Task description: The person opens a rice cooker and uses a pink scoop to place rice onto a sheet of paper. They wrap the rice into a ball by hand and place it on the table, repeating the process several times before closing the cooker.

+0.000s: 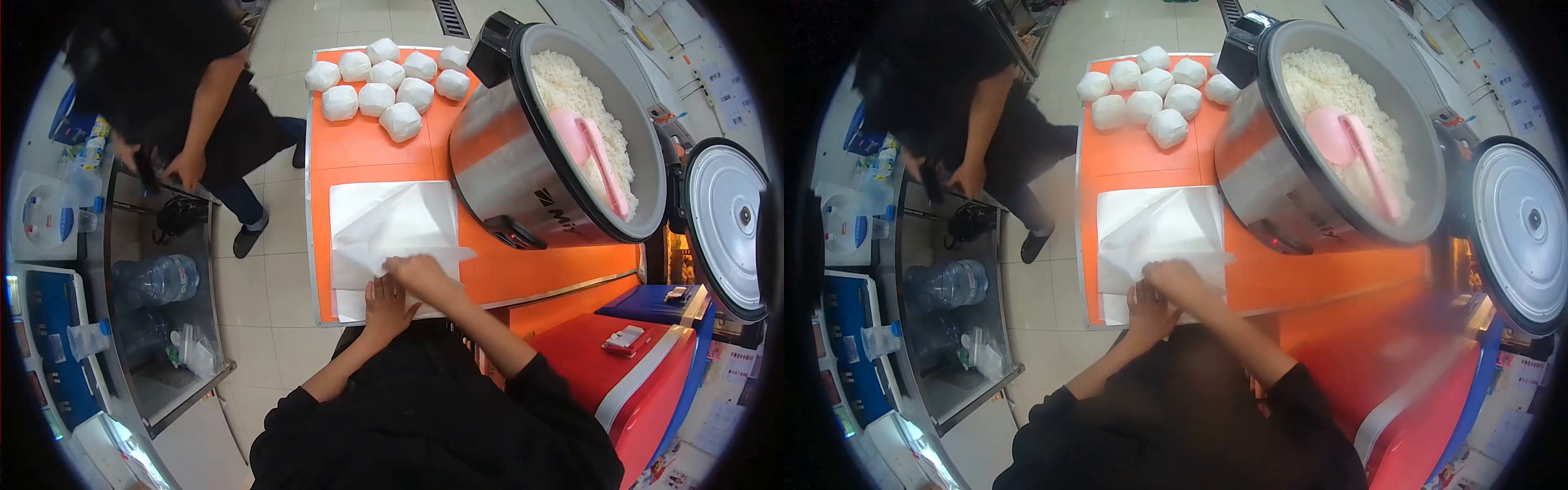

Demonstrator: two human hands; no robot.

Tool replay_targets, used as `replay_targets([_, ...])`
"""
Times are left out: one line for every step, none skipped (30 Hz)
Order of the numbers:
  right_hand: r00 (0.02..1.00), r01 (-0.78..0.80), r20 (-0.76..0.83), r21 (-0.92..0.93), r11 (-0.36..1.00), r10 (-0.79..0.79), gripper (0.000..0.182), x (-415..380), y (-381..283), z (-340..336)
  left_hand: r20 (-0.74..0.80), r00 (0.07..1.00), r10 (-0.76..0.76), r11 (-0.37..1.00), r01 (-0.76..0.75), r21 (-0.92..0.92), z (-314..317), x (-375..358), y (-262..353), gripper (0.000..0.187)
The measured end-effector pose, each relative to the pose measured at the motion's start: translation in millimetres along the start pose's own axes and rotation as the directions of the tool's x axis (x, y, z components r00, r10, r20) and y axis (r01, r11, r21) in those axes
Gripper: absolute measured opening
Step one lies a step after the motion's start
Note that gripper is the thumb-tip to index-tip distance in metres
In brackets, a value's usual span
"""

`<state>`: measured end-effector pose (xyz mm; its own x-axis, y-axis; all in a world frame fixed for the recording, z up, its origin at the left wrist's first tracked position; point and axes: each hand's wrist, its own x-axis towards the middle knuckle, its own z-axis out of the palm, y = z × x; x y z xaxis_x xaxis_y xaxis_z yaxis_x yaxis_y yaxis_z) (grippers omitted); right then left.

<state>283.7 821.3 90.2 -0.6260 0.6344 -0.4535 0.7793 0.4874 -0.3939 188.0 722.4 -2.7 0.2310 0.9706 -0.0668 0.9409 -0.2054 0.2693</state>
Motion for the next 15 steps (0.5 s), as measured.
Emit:
replay_targets([0.972,-0.007,-0.236,0.077,0.997,0.025,0.029,-2.3,-3.0,34.5,0.005,1.000,0.005,1.000,-0.005,0.003,3.3,-1.5,-6.3,0.075])
replay_targets([0.887,0.003,-0.457,0.150,0.989,0.066,0.033,-3.8,-6.2,58.4,0.025,0.999,0.049,0.998,-0.050,0.038,4.5,-1.2,-14.9,0.068])
replay_targets([0.884,0.002,-0.463,0.153,0.988,0.070,0.033,-4.5,-12.1,68.5,0.046,0.995,0.092,0.993,-0.095,0.074,-1.9,1.9,-21.8,0.062])
replay_targets([0.803,0.039,-0.593,0.155,0.987,0.062,0.036,-4.6,-17.3,78.1,0.182,0.983,-0.029,0.995,0.045,-0.088,-8.3,5.4,-28.1,0.053])
replay_targets([0.701,0.075,-0.711,0.151,0.986,0.056,0.040,-5.4,-21.1,83.1,0.182,0.983,-0.022,0.996,0.038,-0.082,-5.3,2.2,-40.6,0.053])
replay_targets([0.752,0.099,-0.657,0.198,0.975,0.057,0.044,-9.0,-21.9,83.3,-0.315,0.946,0.079,0.986,-0.120,-0.114,-1.1,-2.4,-56.3,0.050])
replay_targets([0.748,0.092,-0.660,0.204,0.975,0.067,0.044,-9.6,-21.0,83.4,-0.732,0.667,0.135,0.958,-0.275,-0.075,5.2,-7.2,-68.8,0.048])
replay_targets([0.754,0.115,-0.654,0.229,0.966,0.065,0.047,-12.0,-21.6,84.0,-0.611,0.740,0.281,0.897,-0.429,-0.107,-28.2,7.1,-69.8,0.044])
replay_targets([0.763,0.138,-0.644,0.257,0.957,0.063,0.051,-16.1,-23.3,87.3,-0.602,0.747,0.283,0.895,-0.432,-0.116,-61.9,28.9,-63.7,0.044])
replay_targets([0.766,0.131,-0.639,0.264,0.956,0.071,0.051,-17.4,-23.8,93.8,-0.316,0.830,0.460,0.827,-0.530,-0.189,-93.0,54.5,-57.0,0.041])
replay_targets([0.769,0.145,-0.635,0.284,0.948,0.072,0.056,-14.9,-22.5,101.0,-0.014,0.789,0.614,0.753,-0.592,-0.288,-106.9,70.0,-53.7,0.039])
replay_targets([0.771,0.161,-0.633,0.300,0.940,0.070,0.061,-13.3,-22.6,101.3,-0.017,0.787,0.617,0.750,-0.595,-0.289,-97.9,75.3,-60.5,0.039])
replay_targets([0.769,0.161,-0.636,0.294,0.942,0.066,0.061,-14.2,-22.7,101.1,0.110,0.938,0.329,0.918,-0.291,-0.269,-82.3,80.8,-73.4,0.044])
replay_targets([0.782,0.150,-0.616,0.327,0.933,0.091,0.062,-15.9,-24.5,95.3,0.219,0.976,0.000,0.977,0.047,-0.209,-81.5,86.7,-78.5,0.048])
replay_targets([0.792,0.137,-0.599,0.362,0.922,0.118,0.064,-15.9,-25.6,89.8,0.211,0.978,0.004,0.978,0.040,-0.206,-80.7,87.5,-82.0,0.048])
